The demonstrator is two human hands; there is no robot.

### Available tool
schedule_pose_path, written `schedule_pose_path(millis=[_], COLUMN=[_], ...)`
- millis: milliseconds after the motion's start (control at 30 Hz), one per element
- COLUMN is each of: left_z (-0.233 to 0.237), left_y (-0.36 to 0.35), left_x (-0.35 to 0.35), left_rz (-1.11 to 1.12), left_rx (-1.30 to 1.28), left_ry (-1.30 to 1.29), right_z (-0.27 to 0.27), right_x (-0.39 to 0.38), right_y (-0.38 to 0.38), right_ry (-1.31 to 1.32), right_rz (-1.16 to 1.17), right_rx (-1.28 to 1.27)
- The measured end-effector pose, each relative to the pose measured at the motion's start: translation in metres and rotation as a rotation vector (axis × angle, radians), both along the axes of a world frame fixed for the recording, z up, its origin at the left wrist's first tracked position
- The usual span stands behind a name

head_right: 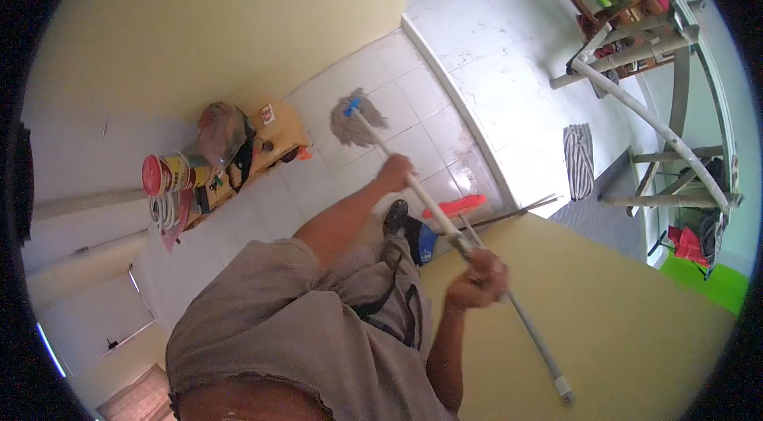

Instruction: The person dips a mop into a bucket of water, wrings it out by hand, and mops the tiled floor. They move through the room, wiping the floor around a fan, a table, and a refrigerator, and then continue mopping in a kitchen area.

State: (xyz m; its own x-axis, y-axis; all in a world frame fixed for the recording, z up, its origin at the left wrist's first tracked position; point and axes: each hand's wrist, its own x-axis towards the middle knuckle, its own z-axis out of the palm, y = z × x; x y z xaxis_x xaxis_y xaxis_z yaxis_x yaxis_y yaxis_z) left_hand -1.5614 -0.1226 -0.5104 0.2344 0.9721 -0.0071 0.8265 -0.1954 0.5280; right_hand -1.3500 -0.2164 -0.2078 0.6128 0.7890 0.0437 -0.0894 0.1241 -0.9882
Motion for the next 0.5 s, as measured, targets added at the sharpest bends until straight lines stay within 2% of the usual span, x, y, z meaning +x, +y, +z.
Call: schedule_pose_path(millis=[67,133,200,233,300,333,367,400,433,467,500], left_z=[-0.04,-0.052,-0.056,-0.055,-0.047,-0.036,-0.036,-0.047,-0.049,-0.007,0.056], left_y=[0.004,0.0,0.008,0.012,0.029,0.042,0.038,0.044,0.05,0.057,0.071], left_x=[-0.052,-0.09,-0.112,-0.099,-0.075,-0.054,-0.026,0.007,0.047,0.079,0.111], left_rz=[0.029,0.207,0.157,0.166,0.179,0.068,0.068,0.034,0.046,-0.055,-0.016], left_rx=[-0.073,0.148,0.047,0.029,-0.006,-0.172,0.195,0.185,0.196,0.197,0.307], left_ry=[0.227,0.381,0.461,0.38,0.234,0.162,-0.096,-0.25,-0.294,-0.335,-0.535], right_z=[-0.043,-0.079,-0.064,-0.053,-0.036,-0.025,-0.006,0.014,0.036,0.059,0.079], right_x=[-0.03,-0.046,-0.042,-0.038,-0.019,-0.005,0.017,0.043,0.062,0.084,0.103], right_y=[-0.01,-0.023,-0.006,0.002,0.02,0.027,0.036,0.05,0.058,0.062,0.068], right_ry=[0.129,0.165,0.059,0.005,0.115,0.169,0.148,0.124,0.101,0.018,-0.065], right_rz=[0.152,0.398,0.577,0.67,0.479,0.382,0.376,0.372,0.288,0.213,0.141], right_rx=[0.024,-0.128,-0.182,-0.218,-0.256,-0.276,-0.226,-0.164,-0.155,-0.205,-0.254])
